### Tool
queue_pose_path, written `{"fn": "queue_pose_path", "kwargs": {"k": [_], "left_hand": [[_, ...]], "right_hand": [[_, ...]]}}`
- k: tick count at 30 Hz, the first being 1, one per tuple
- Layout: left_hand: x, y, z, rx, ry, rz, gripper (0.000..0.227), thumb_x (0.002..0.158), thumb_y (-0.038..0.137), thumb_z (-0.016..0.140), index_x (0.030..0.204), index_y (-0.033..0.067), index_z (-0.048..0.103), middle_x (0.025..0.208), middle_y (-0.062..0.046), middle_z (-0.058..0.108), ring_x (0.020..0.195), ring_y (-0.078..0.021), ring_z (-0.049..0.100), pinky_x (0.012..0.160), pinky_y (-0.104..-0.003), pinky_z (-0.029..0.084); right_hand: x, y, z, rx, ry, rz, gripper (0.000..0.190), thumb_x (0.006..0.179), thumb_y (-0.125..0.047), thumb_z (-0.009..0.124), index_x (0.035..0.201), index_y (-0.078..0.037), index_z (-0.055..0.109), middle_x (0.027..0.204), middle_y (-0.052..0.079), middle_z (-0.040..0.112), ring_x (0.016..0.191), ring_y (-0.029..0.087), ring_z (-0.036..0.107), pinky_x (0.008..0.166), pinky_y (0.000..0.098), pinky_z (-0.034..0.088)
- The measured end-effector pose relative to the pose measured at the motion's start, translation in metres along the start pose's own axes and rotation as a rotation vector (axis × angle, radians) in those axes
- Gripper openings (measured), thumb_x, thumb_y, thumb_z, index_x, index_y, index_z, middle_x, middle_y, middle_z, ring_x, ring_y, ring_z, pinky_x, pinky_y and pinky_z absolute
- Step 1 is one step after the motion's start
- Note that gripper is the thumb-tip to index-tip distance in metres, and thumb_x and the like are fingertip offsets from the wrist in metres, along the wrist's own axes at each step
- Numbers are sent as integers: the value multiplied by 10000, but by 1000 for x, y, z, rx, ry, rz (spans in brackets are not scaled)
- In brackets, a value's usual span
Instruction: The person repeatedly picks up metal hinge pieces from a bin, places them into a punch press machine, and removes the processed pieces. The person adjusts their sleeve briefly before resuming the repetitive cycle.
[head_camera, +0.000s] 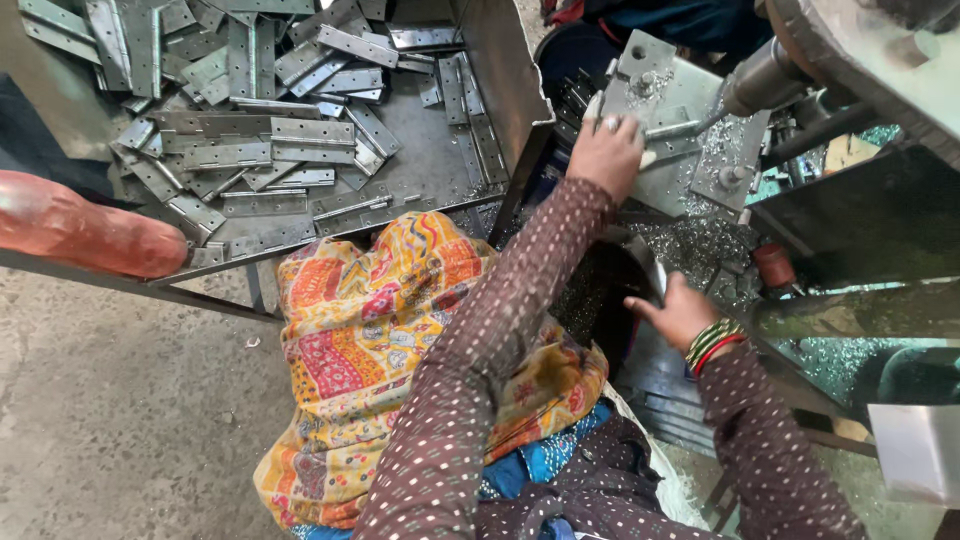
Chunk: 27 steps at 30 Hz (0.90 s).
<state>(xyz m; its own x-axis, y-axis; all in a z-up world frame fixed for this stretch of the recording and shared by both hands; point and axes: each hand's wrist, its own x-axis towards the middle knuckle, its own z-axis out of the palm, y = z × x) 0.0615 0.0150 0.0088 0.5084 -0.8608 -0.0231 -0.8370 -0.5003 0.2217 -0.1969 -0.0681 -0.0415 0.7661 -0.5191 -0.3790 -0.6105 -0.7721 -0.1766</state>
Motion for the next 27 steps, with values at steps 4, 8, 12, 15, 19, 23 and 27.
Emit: {"fn": "queue_pose_path", "kwargs": {"k": [4,8,12,15,19,23,27], "left_hand": [[-36,30,13,-6,458,-1,402,984,330,507,1184,36,697,1405,-135,575,1366,-278,496,1212,-501,242],[-41,62,32,59,499,-3,515,936,416,458,1179,37,708,1364,-124,616,1326,-252,553,1201,-450,302],[-27,68,50,-47,456,-35,338,948,207,509,1162,56,723,1368,-110,643,1324,-251,566,1189,-441,360],[-7,63,52,-87,390,-47,308,937,206,527,1119,62,729,1340,-111,652,1283,-249,578,1127,-436,402],[2,63,57,-75,425,-60,255,896,211,575,1024,76,749,1312,-119,664,1230,-259,603,1086,-431,431],[4,66,58,-77,457,-72,236,947,166,594,1066,36,750,1276,-152,682,1214,-276,618,1085,-437,442],[8,61,54,-31,548,-77,217,904,158,612,997,31,762,1248,-167,696,1202,-283,629,1120,-441,431]], "right_hand": [[2,-15,-30,-46,-124,96,793,809,-689,696,1103,28,531,728,203,723,602,344,719,630,448,565],[-6,-33,-48,9,-195,154,770,810,-661,694,1133,17,526,723,191,722,540,311,708,571,437,571],[-16,-45,-54,10,-187,159,736,822,-642,691,1135,7,539,749,178,721,548,295,708,566,420,563],[-11,-45,-57,-15,-201,167,728,835,-650,685,1132,0,548,761,170,727,570,279,713,575,408,563],[-3,-23,-39,-34,-197,180,744,842,-652,682,1155,6,533,771,182,729,591,294,728,594,415,572],[-3,9,18,-37,-13,11,757,841,-641,689,1151,26,511,790,206,722,638,328,715,608,432,585],[-16,15,77,150,151,13,670,883,-586,689,1165,-1,525,871,237,722,714,351,724,634,448,580]]}}
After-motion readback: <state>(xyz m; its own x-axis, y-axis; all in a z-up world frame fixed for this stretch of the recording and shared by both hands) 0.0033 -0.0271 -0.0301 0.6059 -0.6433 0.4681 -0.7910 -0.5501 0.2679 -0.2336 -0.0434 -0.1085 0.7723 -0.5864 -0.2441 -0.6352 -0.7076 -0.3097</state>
